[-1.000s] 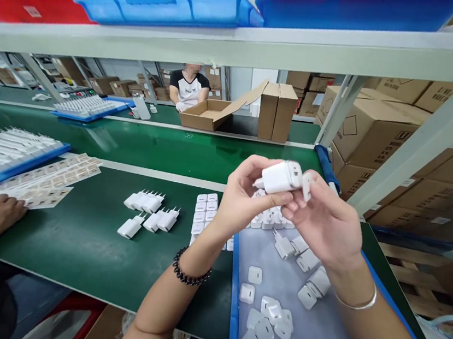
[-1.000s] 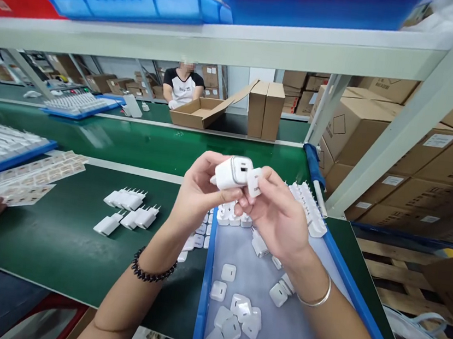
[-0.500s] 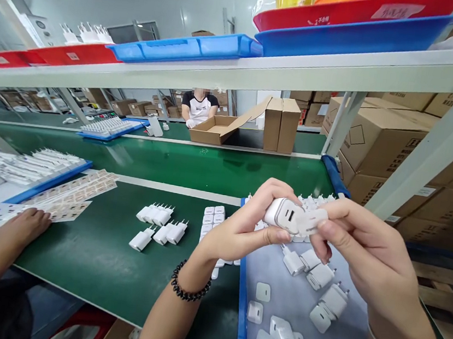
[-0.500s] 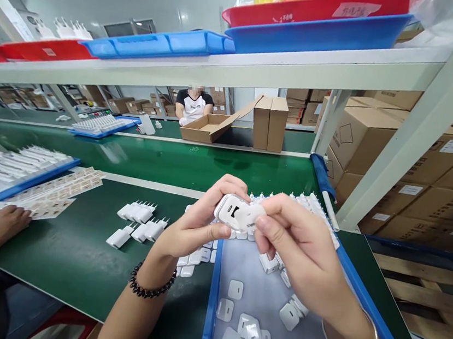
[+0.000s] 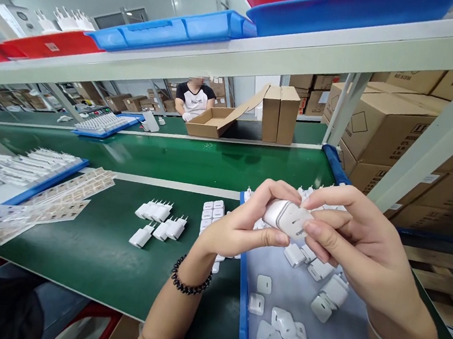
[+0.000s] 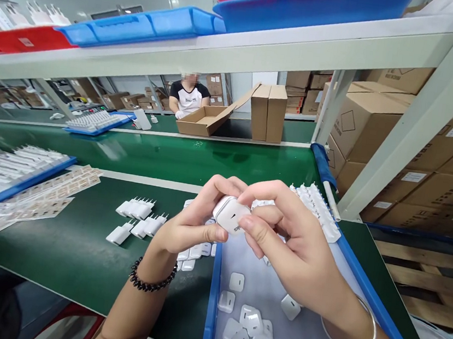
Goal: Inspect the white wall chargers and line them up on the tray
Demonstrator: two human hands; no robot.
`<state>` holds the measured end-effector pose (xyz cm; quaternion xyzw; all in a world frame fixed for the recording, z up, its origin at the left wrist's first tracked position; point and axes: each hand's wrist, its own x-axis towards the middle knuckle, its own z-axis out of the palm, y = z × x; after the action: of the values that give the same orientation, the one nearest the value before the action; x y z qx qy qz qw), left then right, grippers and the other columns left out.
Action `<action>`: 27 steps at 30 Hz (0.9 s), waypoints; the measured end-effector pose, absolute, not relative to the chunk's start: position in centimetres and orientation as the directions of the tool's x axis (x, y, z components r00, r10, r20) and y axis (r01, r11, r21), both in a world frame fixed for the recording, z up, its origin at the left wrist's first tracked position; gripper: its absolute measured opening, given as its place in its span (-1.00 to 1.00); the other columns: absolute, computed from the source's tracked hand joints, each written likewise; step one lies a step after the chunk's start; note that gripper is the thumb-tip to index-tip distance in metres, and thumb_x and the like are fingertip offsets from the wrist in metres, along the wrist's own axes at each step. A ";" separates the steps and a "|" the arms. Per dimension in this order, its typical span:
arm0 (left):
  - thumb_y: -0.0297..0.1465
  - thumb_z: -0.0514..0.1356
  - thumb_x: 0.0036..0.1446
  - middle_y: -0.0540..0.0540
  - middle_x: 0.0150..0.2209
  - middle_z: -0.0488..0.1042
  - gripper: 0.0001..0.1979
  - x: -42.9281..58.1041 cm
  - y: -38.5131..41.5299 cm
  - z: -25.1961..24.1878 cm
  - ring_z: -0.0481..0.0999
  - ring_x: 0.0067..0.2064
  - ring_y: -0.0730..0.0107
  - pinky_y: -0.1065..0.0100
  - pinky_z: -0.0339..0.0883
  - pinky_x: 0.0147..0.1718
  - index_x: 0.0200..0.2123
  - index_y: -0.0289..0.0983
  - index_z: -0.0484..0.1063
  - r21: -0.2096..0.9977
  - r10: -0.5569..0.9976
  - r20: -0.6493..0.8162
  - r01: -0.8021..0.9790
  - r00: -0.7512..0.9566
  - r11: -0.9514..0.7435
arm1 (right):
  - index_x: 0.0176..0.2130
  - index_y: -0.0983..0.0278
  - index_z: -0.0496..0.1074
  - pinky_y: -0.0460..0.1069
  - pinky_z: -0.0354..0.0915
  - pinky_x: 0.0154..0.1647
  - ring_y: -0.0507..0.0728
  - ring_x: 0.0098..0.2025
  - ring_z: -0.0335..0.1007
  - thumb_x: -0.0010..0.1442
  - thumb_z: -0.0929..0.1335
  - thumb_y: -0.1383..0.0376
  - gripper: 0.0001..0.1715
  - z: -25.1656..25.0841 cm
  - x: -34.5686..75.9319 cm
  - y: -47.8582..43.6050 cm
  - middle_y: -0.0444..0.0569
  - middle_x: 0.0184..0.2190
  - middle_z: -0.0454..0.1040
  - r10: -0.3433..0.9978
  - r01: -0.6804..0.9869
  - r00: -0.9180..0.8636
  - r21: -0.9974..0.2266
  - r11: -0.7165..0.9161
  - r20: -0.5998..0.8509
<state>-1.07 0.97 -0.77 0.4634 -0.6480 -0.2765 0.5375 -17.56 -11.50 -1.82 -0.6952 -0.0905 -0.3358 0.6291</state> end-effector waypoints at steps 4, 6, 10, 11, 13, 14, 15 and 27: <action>-0.25 0.36 0.22 -0.16 0.00 0.38 -0.63 -0.8 1.3 -0.4 0.39 0.07 0.13 0.14 0.30 0.09 -0.01 -0.16 0.30 0.859 -0.906 0.422 -0.312 -0.016 0.406 | -0.01 0.09 0.42 -0.12 0.12 -0.60 -0.03 -0.62 0.14 0.47 0.34 0.34 -0.85 -1.9 -17.5 -11.5 -0.30 -0.65 0.26 -0.289 0.492 0.803 -0.853 -0.173 0.521; -0.28 0.35 0.23 -0.15 0.00 0.37 -0.65 -0.7 1.5 -0.3 0.39 0.06 0.16 0.16 0.29 0.09 -0.01 -0.16 0.31 0.856 -0.908 0.417 -0.326 -0.025 0.402 | -0.01 0.08 0.42 -0.12 0.12 -0.61 -0.03 -0.62 0.14 0.47 0.34 0.33 -0.85 -1.9 -17.4 -11.5 -0.29 -0.65 0.27 -0.288 0.488 0.810 -0.859 -0.152 0.511; -0.30 0.35 0.21 -0.14 -0.01 0.39 -0.67 -0.6 1.9 0.1 0.41 -0.01 0.19 0.21 0.34 0.01 -0.03 -0.16 0.33 0.872 -0.927 0.374 -0.338 -0.004 0.353 | -0.02 0.07 0.43 -0.12 0.10 -0.64 -0.02 -0.64 0.15 0.45 0.35 0.34 -0.83 -2.0 -17.1 -11.6 -0.28 -0.66 0.28 -0.266 0.485 0.828 -0.868 -0.104 0.494; -0.30 0.36 0.20 -0.14 -0.02 0.40 -0.67 -0.6 1.9 0.2 0.42 -0.03 0.20 0.23 0.35 -0.02 -0.04 -0.16 0.33 0.875 -0.931 0.364 -0.340 -0.002 0.343 | -0.01 0.06 0.43 -0.12 0.10 -0.65 -0.02 -0.64 0.14 0.45 0.35 0.34 -0.82 -2.0 -17.1 -11.7 -0.28 -0.66 0.28 -0.259 0.480 0.834 -0.872 -0.092 0.487; -0.29 0.37 0.19 -0.13 -0.05 0.40 -0.66 -0.5 2.0 0.4 0.42 -0.06 0.21 0.24 0.36 -0.07 -0.06 -0.16 0.32 0.875 -0.934 0.356 -0.346 -0.016 0.340 | 0.01 0.06 0.43 -0.11 0.08 -0.66 -0.02 -0.65 0.13 0.45 0.35 0.34 -0.81 -2.1 -17.1 -11.7 -0.28 -0.66 0.28 -0.243 0.475 0.844 -0.877 -0.073 0.478; -0.29 0.37 0.18 -0.13 -0.05 0.40 -0.66 -0.5 2.0 0.5 0.41 -0.07 0.21 0.25 0.36 -0.08 -0.07 -0.16 0.31 0.873 -0.935 0.354 -0.350 -0.024 0.339 | 0.01 0.06 0.43 -0.11 0.08 -0.66 -0.02 -0.66 0.13 0.45 0.35 0.34 -0.81 -2.1 -17.1 -11.7 -0.27 -0.66 0.29 -0.238 0.474 0.847 -0.878 -0.066 0.475; -0.29 0.36 0.18 -0.13 -0.06 0.40 -0.67 -0.5 2.0 0.6 0.41 -0.08 0.22 0.26 0.36 -0.09 -0.07 -0.17 0.31 0.872 -0.936 0.351 -0.354 -0.029 0.338 | 0.01 0.06 0.43 -0.11 0.07 -0.67 -0.01 -0.66 0.13 0.45 0.36 0.34 -0.81 -2.1 -17.1 -11.7 -0.27 -0.66 0.29 -0.237 0.472 0.849 -0.879 -0.061 0.473; -0.30 0.37 0.18 -0.14 -0.07 0.39 -0.66 -0.1 2.2 0.9 0.40 -0.05 0.19 0.24 0.35 -0.06 -0.04 -0.17 0.35 0.872 -0.945 0.325 -0.373 -0.045 0.318 | -0.08 0.08 0.34 -0.14 0.03 -0.69 -0.04 -0.68 0.08 0.44 0.36 0.31 -0.88 -1.8 -17.1 -11.4 -0.29 -0.67 0.29 -0.250 0.426 0.875 -0.905 -0.014 0.415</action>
<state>-0.13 2.24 0.87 0.5010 -0.6575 -0.3000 0.4760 -17.09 -11.44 -1.83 -0.6697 -0.0654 -0.2418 0.6991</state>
